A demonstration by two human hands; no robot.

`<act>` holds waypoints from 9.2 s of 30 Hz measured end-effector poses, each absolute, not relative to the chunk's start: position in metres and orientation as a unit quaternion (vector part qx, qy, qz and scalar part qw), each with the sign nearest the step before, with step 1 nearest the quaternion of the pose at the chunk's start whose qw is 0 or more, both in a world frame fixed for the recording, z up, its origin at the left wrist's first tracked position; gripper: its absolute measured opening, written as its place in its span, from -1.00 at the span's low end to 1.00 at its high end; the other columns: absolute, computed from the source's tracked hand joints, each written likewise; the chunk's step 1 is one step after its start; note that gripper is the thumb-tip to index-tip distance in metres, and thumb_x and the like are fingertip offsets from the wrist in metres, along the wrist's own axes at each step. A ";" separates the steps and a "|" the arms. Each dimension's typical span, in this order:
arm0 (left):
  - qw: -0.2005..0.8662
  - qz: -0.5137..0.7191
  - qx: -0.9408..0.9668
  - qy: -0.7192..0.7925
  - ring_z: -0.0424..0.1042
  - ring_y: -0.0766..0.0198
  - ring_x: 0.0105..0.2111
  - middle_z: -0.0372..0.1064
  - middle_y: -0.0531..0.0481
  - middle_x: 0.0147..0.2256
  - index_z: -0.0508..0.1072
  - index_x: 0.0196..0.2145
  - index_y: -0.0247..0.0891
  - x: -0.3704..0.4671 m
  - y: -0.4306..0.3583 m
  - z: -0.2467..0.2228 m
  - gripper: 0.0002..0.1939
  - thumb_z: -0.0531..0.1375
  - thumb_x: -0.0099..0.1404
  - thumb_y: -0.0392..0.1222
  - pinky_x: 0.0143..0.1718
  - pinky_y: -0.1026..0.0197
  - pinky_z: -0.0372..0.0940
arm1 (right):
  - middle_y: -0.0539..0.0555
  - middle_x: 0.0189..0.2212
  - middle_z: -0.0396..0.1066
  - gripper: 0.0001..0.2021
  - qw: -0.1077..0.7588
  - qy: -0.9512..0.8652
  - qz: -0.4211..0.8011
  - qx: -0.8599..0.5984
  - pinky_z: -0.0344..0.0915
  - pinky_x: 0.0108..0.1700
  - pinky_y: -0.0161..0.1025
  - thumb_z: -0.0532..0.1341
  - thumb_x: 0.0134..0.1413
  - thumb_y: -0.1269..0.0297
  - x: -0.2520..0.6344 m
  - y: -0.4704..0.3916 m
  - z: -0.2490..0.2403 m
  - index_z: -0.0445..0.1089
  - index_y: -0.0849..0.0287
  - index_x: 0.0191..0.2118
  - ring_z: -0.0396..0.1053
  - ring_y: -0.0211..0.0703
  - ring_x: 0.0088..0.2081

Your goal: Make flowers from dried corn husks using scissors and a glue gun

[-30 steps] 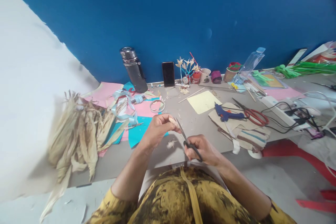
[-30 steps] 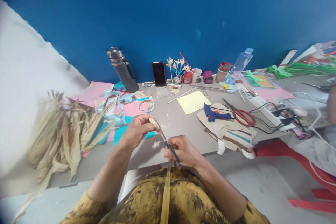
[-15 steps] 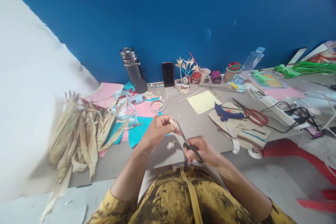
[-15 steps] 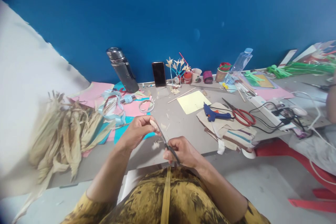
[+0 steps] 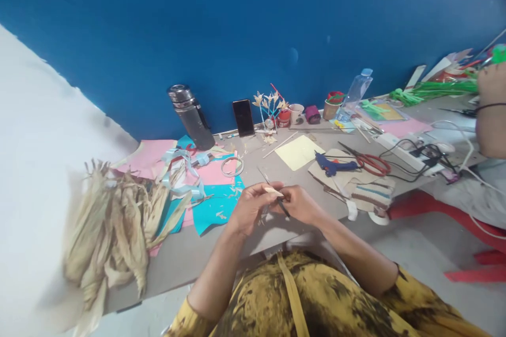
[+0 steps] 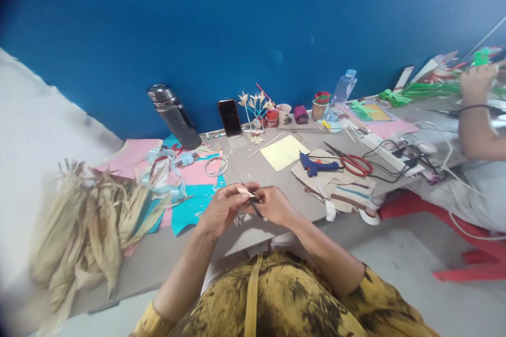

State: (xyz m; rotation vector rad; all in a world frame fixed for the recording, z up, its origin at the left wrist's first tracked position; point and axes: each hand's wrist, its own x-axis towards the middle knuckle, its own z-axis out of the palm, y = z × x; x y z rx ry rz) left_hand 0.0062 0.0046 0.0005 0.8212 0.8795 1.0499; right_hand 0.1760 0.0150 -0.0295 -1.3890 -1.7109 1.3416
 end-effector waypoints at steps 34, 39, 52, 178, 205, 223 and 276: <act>0.633 0.673 0.153 0.350 0.46 0.32 -0.41 0.43 0.07 -0.47 0.44 -0.48 -0.29 0.025 0.006 0.016 -0.74 0.45 -0.08 -0.27 -0.27 0.21 0.39 | -0.09 -0.58 0.15 -0.50 0.420 -0.564 0.592 -0.393 -0.06 -0.50 -0.34 0.38 -0.13 -0.19 0.153 -0.001 -0.033 0.35 0.22 -0.44 0.01 -0.34 -0.53; 0.639 0.663 0.171 0.351 0.47 0.32 -0.44 0.44 0.07 -0.47 0.41 -0.48 -0.28 0.027 0.003 0.017 -0.72 0.45 -0.09 -0.25 -0.30 0.22 0.39 | -0.12 -0.62 0.08 -0.49 0.418 -0.567 0.580 -0.410 -0.11 -0.52 -0.34 0.37 -0.15 -0.19 0.153 -0.002 -0.033 0.28 0.20 -0.52 -0.05 -0.36 -0.54; 0.579 0.637 0.303 0.409 0.49 0.30 -0.32 0.49 0.01 -0.40 0.50 -0.50 -0.27 0.022 0.006 0.006 -0.87 0.39 0.02 -0.24 -0.16 0.22 0.35 | -0.03 -0.63 0.27 -0.52 0.322 -0.624 0.448 -0.554 -0.02 -0.51 -0.31 0.32 -0.08 -0.20 0.169 0.011 -0.034 0.32 0.17 -0.56 0.14 -0.27 -0.57; 0.738 0.383 0.446 0.330 0.43 0.27 -0.48 0.44 -0.02 -0.56 0.49 -0.48 -0.32 0.001 0.024 -0.011 -0.67 0.48 0.02 -0.05 -0.29 0.19 0.29 | 0.00 -0.46 0.49 -0.58 0.465 -0.395 0.746 -0.267 0.14 -0.54 -0.43 0.51 -0.12 0.15 0.184 0.024 -0.011 0.34 0.19 -0.24 0.40 -0.31 -0.52; 0.742 0.347 0.460 0.344 0.41 0.28 -0.53 0.43 -0.01 -0.59 0.48 -0.53 -0.34 -0.005 0.025 -0.008 -0.67 0.49 -0.04 -0.08 -0.32 0.19 0.28 | -0.06 -0.56 0.37 -0.63 0.363 -0.355 0.816 -0.276 -0.07 -0.61 -0.44 0.48 -0.11 0.07 0.184 0.038 -0.010 0.41 0.23 -0.35 0.09 -0.44 -0.62; 0.718 0.496 0.335 0.355 0.44 0.37 -0.48 0.46 0.04 -0.51 0.49 -0.46 -0.33 -0.002 0.034 -0.016 -0.67 0.52 -0.05 -0.13 -0.30 0.25 0.38 | -0.06 -0.55 0.30 -0.63 0.461 -0.305 0.764 -0.331 -0.08 -0.63 -0.49 0.52 -0.23 0.15 0.162 0.048 -0.015 0.35 0.23 -0.45 0.07 -0.45 -0.58; 0.409 0.587 0.439 0.544 0.22 0.40 -0.62 0.24 0.08 -0.61 0.44 -0.56 -0.31 -0.035 0.096 -0.050 -0.77 0.32 0.03 -0.08 -0.59 0.35 0.16 | -0.11 -0.61 0.30 -0.69 0.495 -0.457 0.624 -0.395 -0.06 -0.59 -0.37 0.42 -0.24 0.09 0.085 0.131 -0.060 0.47 0.21 -0.40 0.07 -0.39 -0.61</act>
